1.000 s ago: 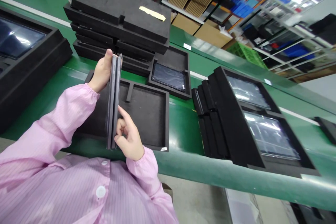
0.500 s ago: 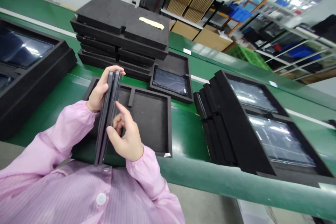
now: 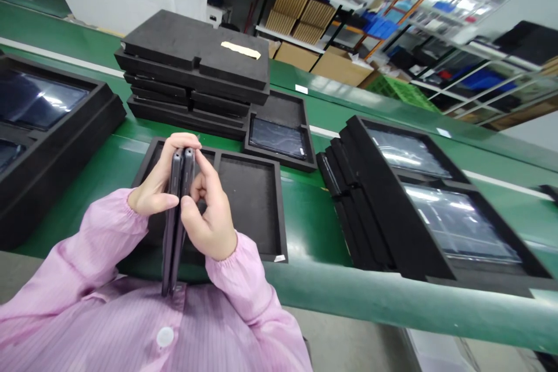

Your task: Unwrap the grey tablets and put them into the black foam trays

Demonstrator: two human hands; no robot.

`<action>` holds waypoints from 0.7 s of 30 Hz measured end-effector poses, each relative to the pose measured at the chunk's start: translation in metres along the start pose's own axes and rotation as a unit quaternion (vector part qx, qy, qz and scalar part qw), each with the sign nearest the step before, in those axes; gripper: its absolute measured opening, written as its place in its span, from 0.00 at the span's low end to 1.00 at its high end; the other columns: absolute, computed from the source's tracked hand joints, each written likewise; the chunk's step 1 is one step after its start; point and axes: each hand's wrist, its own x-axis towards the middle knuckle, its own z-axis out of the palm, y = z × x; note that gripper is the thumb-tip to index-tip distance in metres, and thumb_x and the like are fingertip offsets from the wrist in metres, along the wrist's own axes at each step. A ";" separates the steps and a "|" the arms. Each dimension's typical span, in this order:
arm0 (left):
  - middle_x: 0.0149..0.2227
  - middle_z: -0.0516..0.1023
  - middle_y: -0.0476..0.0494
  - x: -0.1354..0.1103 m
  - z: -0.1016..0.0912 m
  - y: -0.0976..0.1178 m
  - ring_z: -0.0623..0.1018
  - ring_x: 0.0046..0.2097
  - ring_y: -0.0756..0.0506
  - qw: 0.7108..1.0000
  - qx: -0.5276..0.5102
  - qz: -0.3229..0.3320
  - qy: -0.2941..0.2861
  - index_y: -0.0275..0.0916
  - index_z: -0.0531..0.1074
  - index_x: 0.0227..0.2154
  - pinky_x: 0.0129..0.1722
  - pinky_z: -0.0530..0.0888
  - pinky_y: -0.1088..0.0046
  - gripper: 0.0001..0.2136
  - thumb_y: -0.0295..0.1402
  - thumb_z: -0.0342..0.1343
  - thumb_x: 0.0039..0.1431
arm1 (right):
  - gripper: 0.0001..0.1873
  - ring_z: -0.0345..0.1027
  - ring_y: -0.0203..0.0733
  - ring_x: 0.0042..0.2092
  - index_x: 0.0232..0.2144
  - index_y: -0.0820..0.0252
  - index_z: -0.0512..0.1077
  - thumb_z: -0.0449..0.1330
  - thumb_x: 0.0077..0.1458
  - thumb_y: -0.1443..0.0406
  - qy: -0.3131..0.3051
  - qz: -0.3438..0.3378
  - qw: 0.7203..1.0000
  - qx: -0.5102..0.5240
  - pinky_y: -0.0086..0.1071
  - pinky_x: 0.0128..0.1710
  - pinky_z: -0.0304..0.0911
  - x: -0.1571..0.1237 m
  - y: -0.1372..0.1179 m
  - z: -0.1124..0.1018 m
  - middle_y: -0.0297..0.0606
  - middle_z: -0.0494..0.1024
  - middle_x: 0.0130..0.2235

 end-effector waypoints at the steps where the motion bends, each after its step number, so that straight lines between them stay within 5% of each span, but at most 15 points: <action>1: 0.53 0.61 0.37 0.000 0.001 0.000 0.65 0.56 0.33 1.000 0.001 0.001 0.002 0.45 0.60 0.56 0.58 0.65 0.48 0.32 0.58 0.52 0.54 | 0.31 0.59 0.40 0.31 0.64 0.51 0.54 0.53 0.61 0.59 0.008 0.000 1.000 0.003 0.38 0.34 0.63 0.001 -0.001 0.001 0.32 0.62 0.31; 15: 0.50 0.64 0.40 -0.001 0.011 0.001 0.66 0.53 0.35 0.997 -0.024 -0.029 0.062 0.47 0.64 0.50 0.56 0.65 0.50 0.24 0.55 0.49 0.57 | 0.14 0.56 0.35 0.25 0.46 0.54 0.60 0.55 0.58 0.61 0.092 0.015 0.995 0.032 0.32 0.28 0.56 0.015 -0.017 0.013 0.25 0.57 0.24; 21: 0.49 0.65 0.40 -0.006 0.010 -0.001 0.66 0.52 0.35 0.994 -0.059 -0.028 0.090 0.46 0.67 0.48 0.57 0.64 0.52 0.24 0.56 0.50 0.55 | 0.23 0.63 0.38 0.33 0.49 0.56 0.64 0.57 0.57 0.49 0.100 0.037 0.988 0.115 0.34 0.35 0.63 0.012 0.012 0.017 0.32 0.67 0.33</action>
